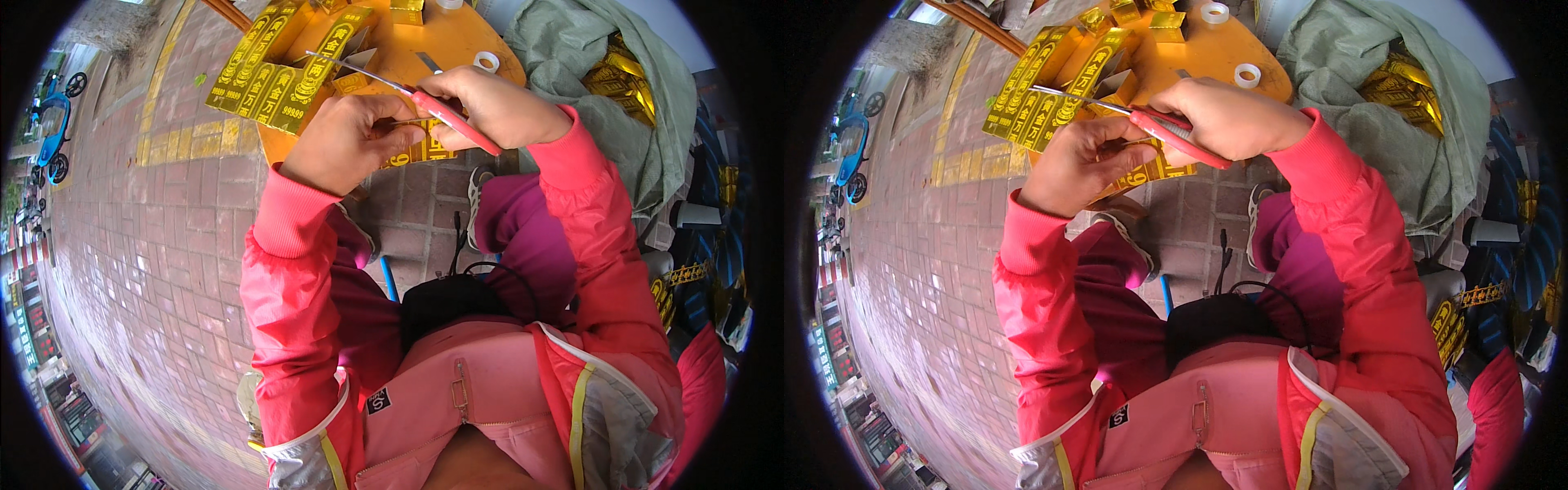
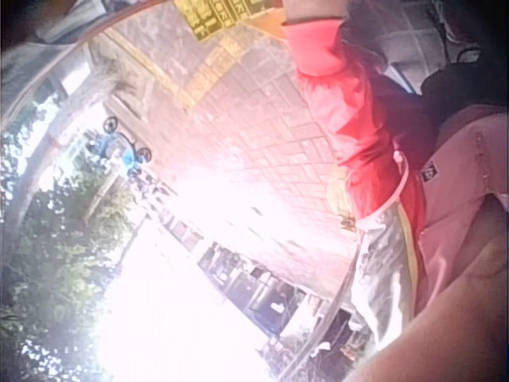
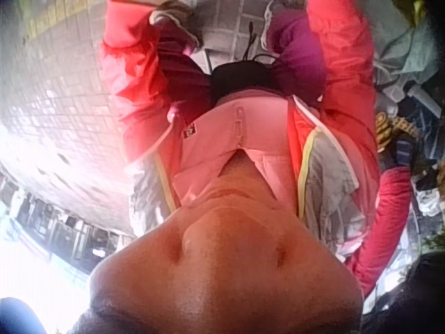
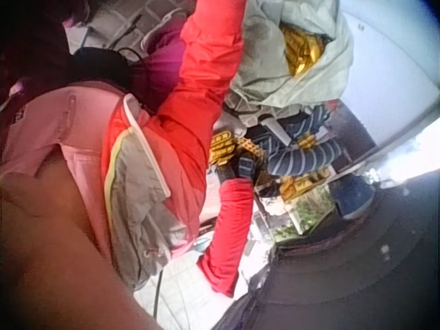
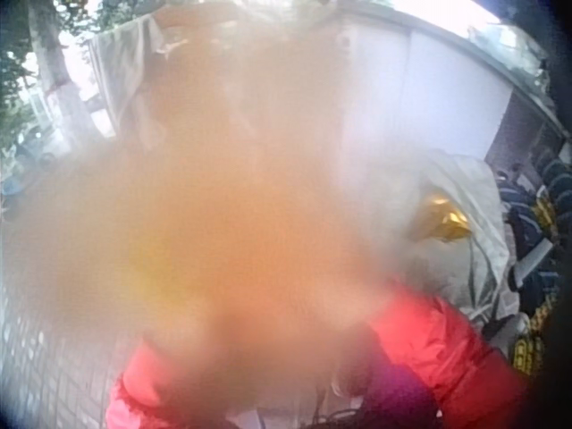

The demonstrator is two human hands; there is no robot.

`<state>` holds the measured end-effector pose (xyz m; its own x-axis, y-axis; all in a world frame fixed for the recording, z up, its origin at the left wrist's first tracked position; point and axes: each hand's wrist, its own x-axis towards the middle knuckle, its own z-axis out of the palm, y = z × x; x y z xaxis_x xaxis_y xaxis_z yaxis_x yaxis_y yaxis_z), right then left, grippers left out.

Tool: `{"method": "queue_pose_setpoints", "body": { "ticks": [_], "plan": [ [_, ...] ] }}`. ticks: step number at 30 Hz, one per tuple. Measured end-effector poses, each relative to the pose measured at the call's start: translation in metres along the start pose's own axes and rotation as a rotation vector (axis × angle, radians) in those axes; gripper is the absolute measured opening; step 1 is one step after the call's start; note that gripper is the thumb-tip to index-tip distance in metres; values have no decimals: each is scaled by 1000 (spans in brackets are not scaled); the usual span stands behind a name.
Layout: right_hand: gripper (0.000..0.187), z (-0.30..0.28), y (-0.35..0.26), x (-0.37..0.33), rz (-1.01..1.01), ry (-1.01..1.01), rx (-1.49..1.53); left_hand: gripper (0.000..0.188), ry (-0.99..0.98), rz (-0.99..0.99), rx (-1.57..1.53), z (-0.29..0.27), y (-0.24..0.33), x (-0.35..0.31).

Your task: The person cuts and folds gold-colored paper sheets into ingot shapes, then arranges them on a small table. The person uses scissors and tape to assemble the items and places the finished pieces in a neat stack.

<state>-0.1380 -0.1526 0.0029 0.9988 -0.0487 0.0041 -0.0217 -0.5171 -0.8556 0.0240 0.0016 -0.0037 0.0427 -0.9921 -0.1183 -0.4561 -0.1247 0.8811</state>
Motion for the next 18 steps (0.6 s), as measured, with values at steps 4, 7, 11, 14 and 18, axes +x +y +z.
{"method": "queue_pose_setpoints", "body": {
  "ticks": [4, 7, 11, 14, 18],
  "plan": [
    [21, -8, 2, 4, -50, 165, 104, 11, 209, 129, -188, -7, -1, -1],
    [33, -9, 3, 11, 35, 557, 407, 11, 434, 184, -615, -17, -1, -3],
    [41, 5, 1, 11, -69, 485, 429, 9, 600, 170, -1023, -16, -1, 3],
    [52, 19, -2, 11, -3, 412, 424, 10, 634, 256, -1073, -13, -1, 4],
    [47, 44, -13, 16, 39, 439, 439, 10, 770, 331, -1151, -10, 3, 7]
  ]
}}
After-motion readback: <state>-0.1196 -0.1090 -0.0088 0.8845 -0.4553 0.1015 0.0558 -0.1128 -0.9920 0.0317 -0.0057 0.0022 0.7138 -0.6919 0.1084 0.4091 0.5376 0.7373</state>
